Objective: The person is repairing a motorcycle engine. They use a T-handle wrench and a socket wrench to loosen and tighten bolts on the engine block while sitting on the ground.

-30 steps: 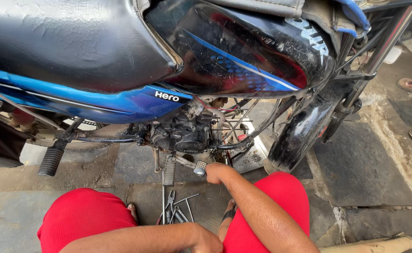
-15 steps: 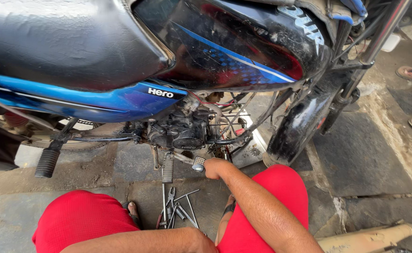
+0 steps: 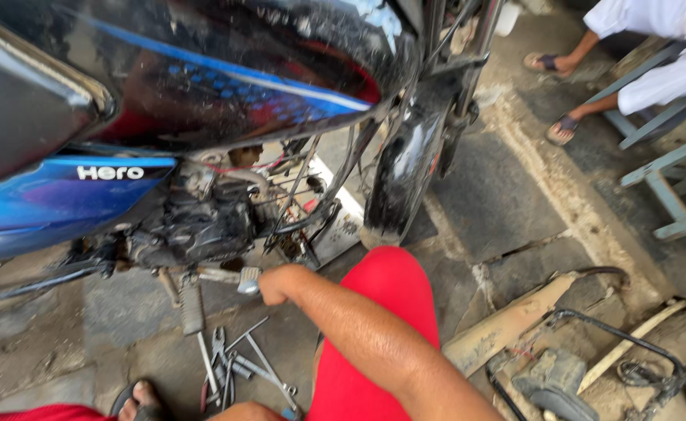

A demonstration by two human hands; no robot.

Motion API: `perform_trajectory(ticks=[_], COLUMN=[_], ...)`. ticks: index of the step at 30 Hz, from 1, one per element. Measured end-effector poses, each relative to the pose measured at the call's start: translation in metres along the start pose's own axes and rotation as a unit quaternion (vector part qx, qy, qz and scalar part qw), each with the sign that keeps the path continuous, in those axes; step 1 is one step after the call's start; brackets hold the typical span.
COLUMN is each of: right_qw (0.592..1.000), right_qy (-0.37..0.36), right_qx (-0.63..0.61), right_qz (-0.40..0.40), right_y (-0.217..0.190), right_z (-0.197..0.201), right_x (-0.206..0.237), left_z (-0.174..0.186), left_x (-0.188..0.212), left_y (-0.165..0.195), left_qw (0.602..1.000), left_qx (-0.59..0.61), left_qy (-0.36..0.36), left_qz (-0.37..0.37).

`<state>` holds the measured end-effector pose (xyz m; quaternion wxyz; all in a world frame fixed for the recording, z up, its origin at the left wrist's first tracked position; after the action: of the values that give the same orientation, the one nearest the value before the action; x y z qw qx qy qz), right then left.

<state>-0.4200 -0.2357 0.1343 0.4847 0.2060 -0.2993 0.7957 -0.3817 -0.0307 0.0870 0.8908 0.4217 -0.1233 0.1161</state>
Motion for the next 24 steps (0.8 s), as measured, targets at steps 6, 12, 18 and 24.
perform_trajectory(ticks=[6, 12, 18, 24], right_qw=[0.938, 0.857, 0.941, 0.964], right_qy=[-0.015, 0.088, 0.073, 0.057], right_qx=[-0.313, -0.495, -0.302, -0.194], right_qz=[0.149, 0.111, 0.135, 0.175], right_y=[-0.016, 0.021, -0.009, -0.046], right_z=[0.085, 0.12, 0.083, 0.124], right_x=[0.048, 0.066, 0.034, 0.042], left_z=[0.015, 0.092, 0.231, 0.254], left_x=[0.021, 0.077, 0.213, 0.259], left_y=[0.004, 0.006, -0.024, -0.036], left_qw=[1.0, 0.994, 0.898, 0.85], left_qx=[-0.006, -0.067, -0.082, 0.046], left_qy=[0.004, 0.001, 0.23, 0.371], left_qz=[0.013, 0.09, 0.365, 0.37])
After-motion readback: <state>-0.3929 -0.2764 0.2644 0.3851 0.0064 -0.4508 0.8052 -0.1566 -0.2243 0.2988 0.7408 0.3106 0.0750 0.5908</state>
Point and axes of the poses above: each hand's wrist, its own x-axis away from the middle knuckle, its own z-axis out of the back of the hand, y = z × x, the point moved 5 cm from there along -x, towards the middle knuckle, and after that the axes turned 14 degrees about y, right-handed, at the moved point
